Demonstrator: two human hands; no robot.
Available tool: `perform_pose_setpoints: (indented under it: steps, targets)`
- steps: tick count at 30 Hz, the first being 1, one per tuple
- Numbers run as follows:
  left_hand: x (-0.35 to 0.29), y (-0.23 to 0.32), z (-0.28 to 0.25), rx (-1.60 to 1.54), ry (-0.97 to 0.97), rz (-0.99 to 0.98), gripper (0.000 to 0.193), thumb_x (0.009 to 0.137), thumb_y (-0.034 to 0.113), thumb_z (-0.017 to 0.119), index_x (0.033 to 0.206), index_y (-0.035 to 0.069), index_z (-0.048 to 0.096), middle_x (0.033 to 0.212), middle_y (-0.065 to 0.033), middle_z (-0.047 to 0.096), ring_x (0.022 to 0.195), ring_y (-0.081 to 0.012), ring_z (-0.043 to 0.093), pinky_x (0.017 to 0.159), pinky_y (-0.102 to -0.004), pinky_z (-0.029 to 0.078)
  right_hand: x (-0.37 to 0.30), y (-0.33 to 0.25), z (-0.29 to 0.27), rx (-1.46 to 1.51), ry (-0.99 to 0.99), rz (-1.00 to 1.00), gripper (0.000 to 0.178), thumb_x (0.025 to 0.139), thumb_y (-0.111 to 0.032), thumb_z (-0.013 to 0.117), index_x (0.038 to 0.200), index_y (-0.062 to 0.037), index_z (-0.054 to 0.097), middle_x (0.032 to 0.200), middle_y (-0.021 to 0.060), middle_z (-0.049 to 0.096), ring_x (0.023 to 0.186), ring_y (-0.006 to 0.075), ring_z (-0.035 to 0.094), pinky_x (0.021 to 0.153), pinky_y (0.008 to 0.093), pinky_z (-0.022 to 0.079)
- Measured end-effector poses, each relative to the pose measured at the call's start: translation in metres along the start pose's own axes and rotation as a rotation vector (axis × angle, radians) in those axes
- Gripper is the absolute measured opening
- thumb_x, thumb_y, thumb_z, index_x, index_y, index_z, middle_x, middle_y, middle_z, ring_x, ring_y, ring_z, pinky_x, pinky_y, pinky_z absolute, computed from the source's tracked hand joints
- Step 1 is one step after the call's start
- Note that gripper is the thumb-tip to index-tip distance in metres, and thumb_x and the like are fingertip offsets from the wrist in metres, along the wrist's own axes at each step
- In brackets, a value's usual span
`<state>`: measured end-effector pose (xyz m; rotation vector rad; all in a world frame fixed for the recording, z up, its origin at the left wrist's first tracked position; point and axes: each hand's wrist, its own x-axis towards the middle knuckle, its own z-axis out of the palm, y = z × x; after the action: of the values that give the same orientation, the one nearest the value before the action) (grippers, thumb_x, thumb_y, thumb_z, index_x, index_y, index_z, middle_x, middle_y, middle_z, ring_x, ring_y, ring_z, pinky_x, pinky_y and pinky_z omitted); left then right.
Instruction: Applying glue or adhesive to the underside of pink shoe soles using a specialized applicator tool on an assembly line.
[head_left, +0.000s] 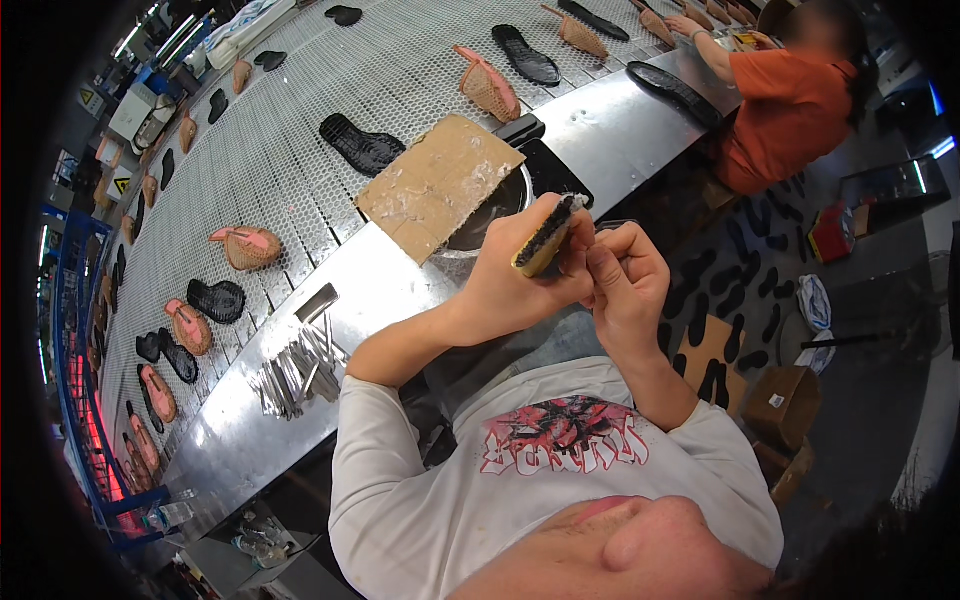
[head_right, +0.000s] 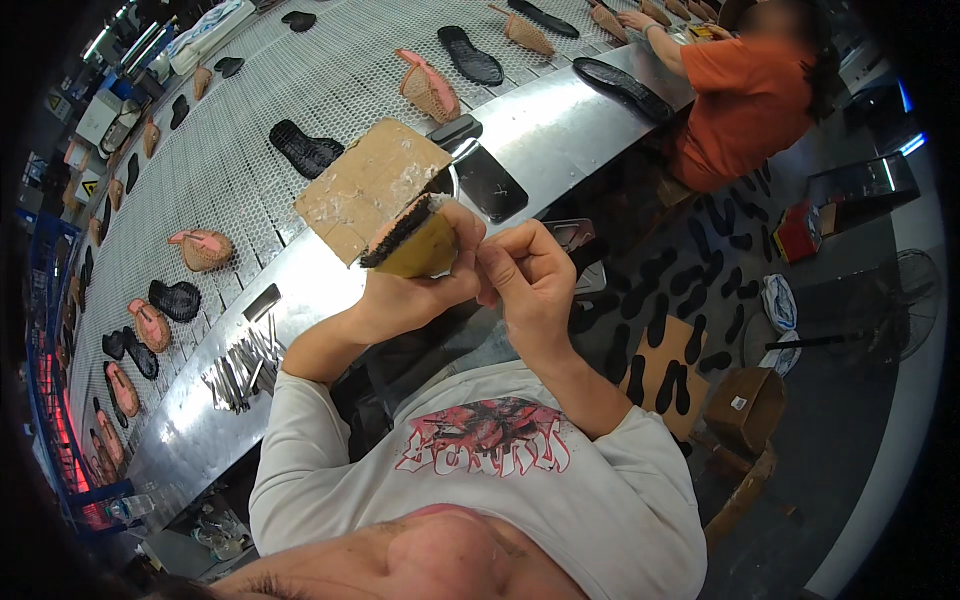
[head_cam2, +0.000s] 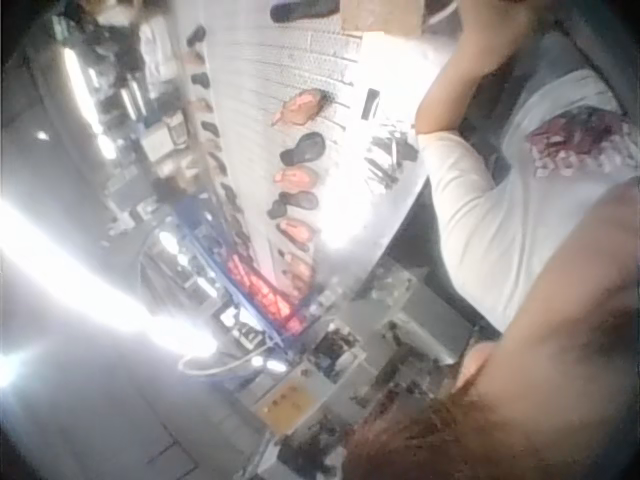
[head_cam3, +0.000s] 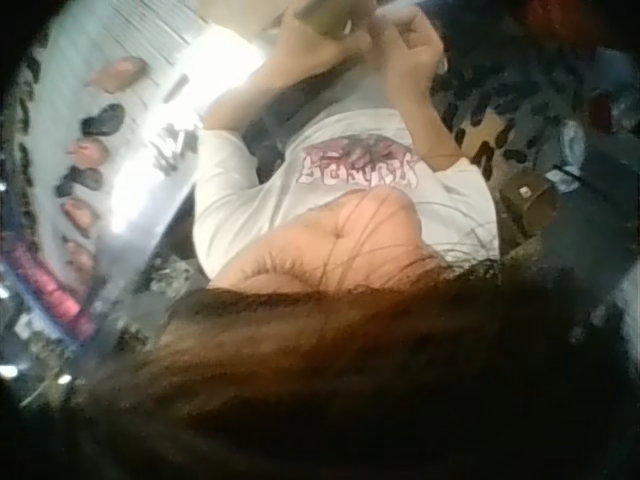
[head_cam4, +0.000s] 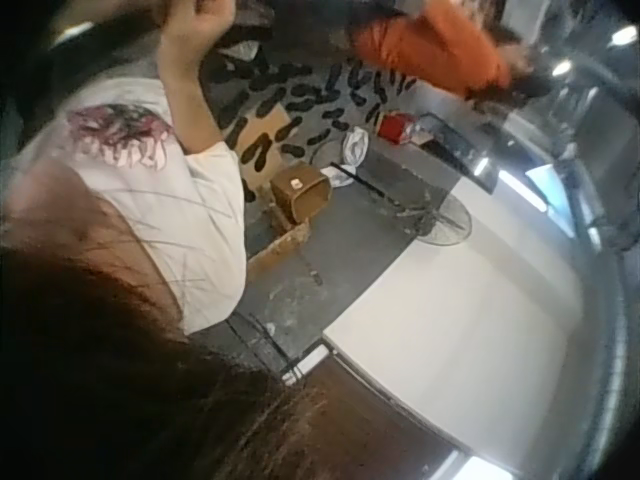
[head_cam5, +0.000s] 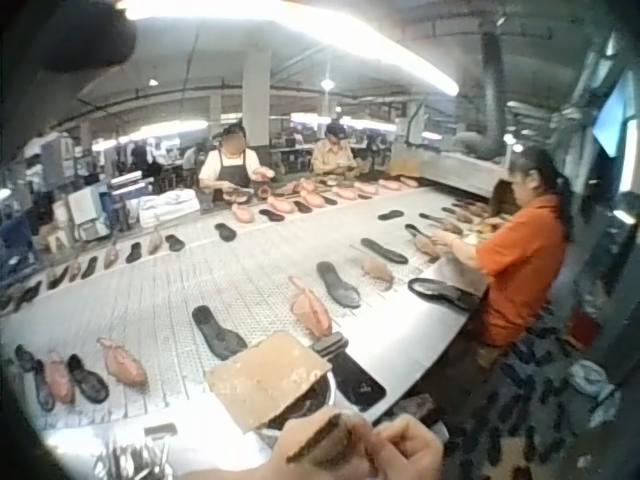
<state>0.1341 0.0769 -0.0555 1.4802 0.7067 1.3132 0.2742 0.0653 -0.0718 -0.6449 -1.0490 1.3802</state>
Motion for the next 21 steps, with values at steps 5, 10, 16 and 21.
perform_pose_setpoints:
  steps: [5, 10, 16, 21]
  targets:
    - [0.003, -0.001, 0.0, -0.035, 0.016, -0.055, 0.022, 0.066, -0.004, 0.062, 0.084, 0.001, 0.05, 0.07, -0.0044, 0.052, 0.062, -0.0072, 0.049, 0.058, -0.022, 0.043, 0.003, 0.002, -0.001, 0.083, 0.015, 0.04, 0.014, 0.09, -0.011, 0.056, 0.082, -0.0014, 0.05, 0.066, 0.004, 0.056, 0.05, 0.0067, 0.048, 0.047, 0.0186, 0.037]
    - [0.009, -0.002, 0.0, 0.089, 0.001, 0.091, 0.019, 0.068, -0.002, 0.061, 0.084, 0.001, 0.051, 0.072, -0.0018, 0.052, 0.064, -0.0056, 0.048, 0.058, -0.0215, 0.043, 0.005, 0.002, -0.005, 0.156, 0.009, 0.064, 0.014, 0.09, -0.011, 0.055, 0.081, -0.0018, 0.049, 0.063, 0.0038, 0.054, 0.049, 0.0074, 0.045, 0.046, 0.0209, 0.036]
    - [0.013, 0.005, 0.001, 0.036, -0.029, 0.041, 0.016, 0.071, -0.004, 0.059, 0.083, 0.0, 0.05, 0.073, -0.0019, 0.053, 0.067, -0.0058, 0.049, 0.06, -0.0218, 0.043, 0.009, -0.005, -0.006, 0.217, 0.03, 0.144, 0.017, 0.091, -0.013, 0.055, 0.079, -0.0028, 0.048, 0.066, 0.0045, 0.055, 0.049, 0.0076, 0.045, 0.046, 0.0209, 0.036]
    - [0.015, 0.002, 0.001, 0.108, -0.1, 0.087, 0.017, 0.071, -0.004, 0.06, 0.084, 0.001, 0.05, 0.074, -0.0023, 0.054, 0.068, -0.0061, 0.051, 0.062, -0.0221, 0.044, 0.019, -0.007, -0.012, 0.244, 0.086, 0.161, 0.019, 0.091, -0.015, 0.054, 0.077, -0.0042, 0.047, 0.066, 0.0049, 0.055, 0.049, 0.0074, 0.045, 0.045, 0.021, 0.036]
